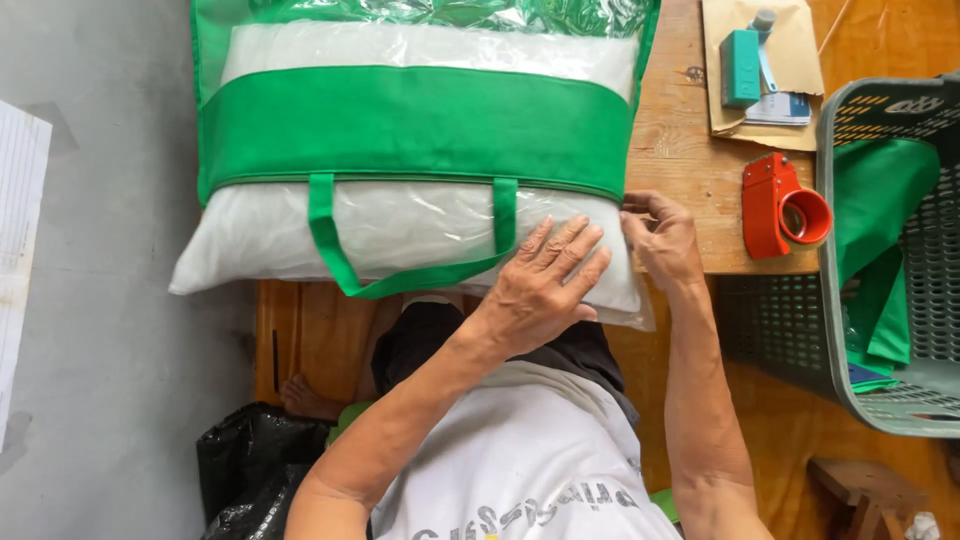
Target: A person unfolds a green storage bag and carefully stuffs a large white pillow into it on a wooden table.
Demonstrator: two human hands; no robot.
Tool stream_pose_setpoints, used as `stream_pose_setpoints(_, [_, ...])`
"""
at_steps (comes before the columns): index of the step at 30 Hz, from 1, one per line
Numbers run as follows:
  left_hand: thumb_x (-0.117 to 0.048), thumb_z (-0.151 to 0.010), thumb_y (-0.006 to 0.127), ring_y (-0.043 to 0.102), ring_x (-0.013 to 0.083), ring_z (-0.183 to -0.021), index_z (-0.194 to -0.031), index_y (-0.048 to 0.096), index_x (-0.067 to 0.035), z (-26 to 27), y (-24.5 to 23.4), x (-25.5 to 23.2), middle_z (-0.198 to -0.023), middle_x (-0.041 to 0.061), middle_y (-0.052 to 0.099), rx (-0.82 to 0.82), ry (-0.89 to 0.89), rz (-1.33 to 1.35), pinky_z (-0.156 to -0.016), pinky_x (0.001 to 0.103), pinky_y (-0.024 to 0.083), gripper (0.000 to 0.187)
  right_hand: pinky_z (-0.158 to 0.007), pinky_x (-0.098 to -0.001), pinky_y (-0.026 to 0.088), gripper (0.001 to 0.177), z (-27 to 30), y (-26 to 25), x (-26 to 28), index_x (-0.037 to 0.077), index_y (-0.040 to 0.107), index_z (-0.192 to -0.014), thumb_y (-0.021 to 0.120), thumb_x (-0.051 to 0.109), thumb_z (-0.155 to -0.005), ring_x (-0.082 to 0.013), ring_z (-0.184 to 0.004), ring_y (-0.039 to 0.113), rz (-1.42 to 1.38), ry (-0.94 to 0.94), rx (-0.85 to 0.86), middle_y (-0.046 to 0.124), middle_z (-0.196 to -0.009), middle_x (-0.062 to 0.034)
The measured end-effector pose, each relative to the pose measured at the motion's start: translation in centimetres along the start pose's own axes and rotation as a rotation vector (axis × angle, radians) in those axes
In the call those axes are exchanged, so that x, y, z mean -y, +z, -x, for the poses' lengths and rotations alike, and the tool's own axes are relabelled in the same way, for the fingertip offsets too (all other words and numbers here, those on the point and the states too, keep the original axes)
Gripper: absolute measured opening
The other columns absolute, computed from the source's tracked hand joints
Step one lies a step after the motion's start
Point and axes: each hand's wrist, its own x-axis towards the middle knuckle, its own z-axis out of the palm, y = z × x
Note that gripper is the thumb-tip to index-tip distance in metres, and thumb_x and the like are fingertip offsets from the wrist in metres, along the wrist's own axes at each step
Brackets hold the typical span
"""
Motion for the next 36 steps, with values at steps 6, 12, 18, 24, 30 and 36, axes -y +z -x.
stream_pose_setpoints(6, [-0.040,-0.020,0.100,0.023,0.0399,-0.157,-0.152,0.050,-0.006,-0.3,-0.9,-0.5,-0.165,0.023,0.035,0.274,-0.065,-0.224,-0.121,0.075,-0.006,0.146,-0.052,-0.0326,0.056,0.037,-0.1,1.0,2.0,0.008,0.074,-0.125,0.076,0.003,-0.089,-0.0220,-0.064,0.071,0.215,-0.315,0.078,0.073,-0.106,-0.0142])
stream_pose_setpoints(12, [-0.020,-0.085,0.081,0.061,0.0291,-0.126,-0.131,0.066,-0.012,0.5,1.9,2.4,-0.132,0.013,0.063,-0.002,-0.007,-0.484,-0.112,0.059,0.037,0.049,-0.078,-0.0408,0.059,0.017,-0.5,3.3,2.8,0.008,0.076,-0.101,0.065,-0.004,-0.098,-0.0355,-0.091,0.074,0.324,-0.660,-0.058,0.074,-0.098,-0.0094])
stream_pose_setpoints(18, [-0.015,-0.078,0.074,0.066,0.0266,-0.106,-0.115,0.070,-0.020,-0.5,5.9,4.3,-0.105,0.006,0.066,-0.067,-0.125,-0.540,-0.105,0.061,0.040,0.038,-0.079,-0.0400,0.057,0.012,2.6,0.7,3.5,0.007,0.070,-0.097,0.063,-0.001,-0.102,-0.0353,-0.091,0.072,0.412,-0.710,-0.057,0.071,-0.099,-0.0084])
stream_pose_setpoints(24, [-0.008,-0.071,0.077,0.072,0.0301,-0.101,-0.093,0.078,-0.011,-0.4,11.0,7.2,-0.087,0.010,0.076,0.071,-0.266,-0.424,-0.101,0.058,0.040,0.022,-0.074,-0.0428,0.057,0.009,3.4,-0.2,4.2,0.010,0.067,-0.096,0.063,0.004,-0.101,-0.0364,-0.091,0.071,0.525,-0.749,-0.016,0.069,-0.098,-0.0073])
stream_pose_setpoints(30, [-0.023,-0.089,0.056,0.067,0.0348,-0.118,-0.105,0.076,-0.006,-3.9,8.4,5.5,-0.107,0.016,0.076,0.448,-0.622,-0.029,-0.104,0.056,0.046,0.030,-0.078,-0.0403,0.056,0.011,4.2,0.5,2.3,0.011,0.066,-0.094,0.063,0.003,-0.102,-0.0360,-0.089,0.071,0.448,-0.651,-0.085,0.065,-0.090,-0.0060])
stream_pose_setpoints(36, [-0.026,-0.082,0.077,0.074,0.0292,-0.087,-0.106,0.065,-0.020,0.2,10.0,2.4,-0.086,0.002,0.068,0.289,-0.317,-0.208,-0.070,0.052,0.060,0.027,-0.073,-0.0489,0.053,0.017,1.5,0.4,-2.3,0.006,0.063,-0.095,0.052,-0.003,-0.103,-0.0456,-0.085,0.065,0.500,-0.527,-0.257,0.056,-0.079,-0.0164])
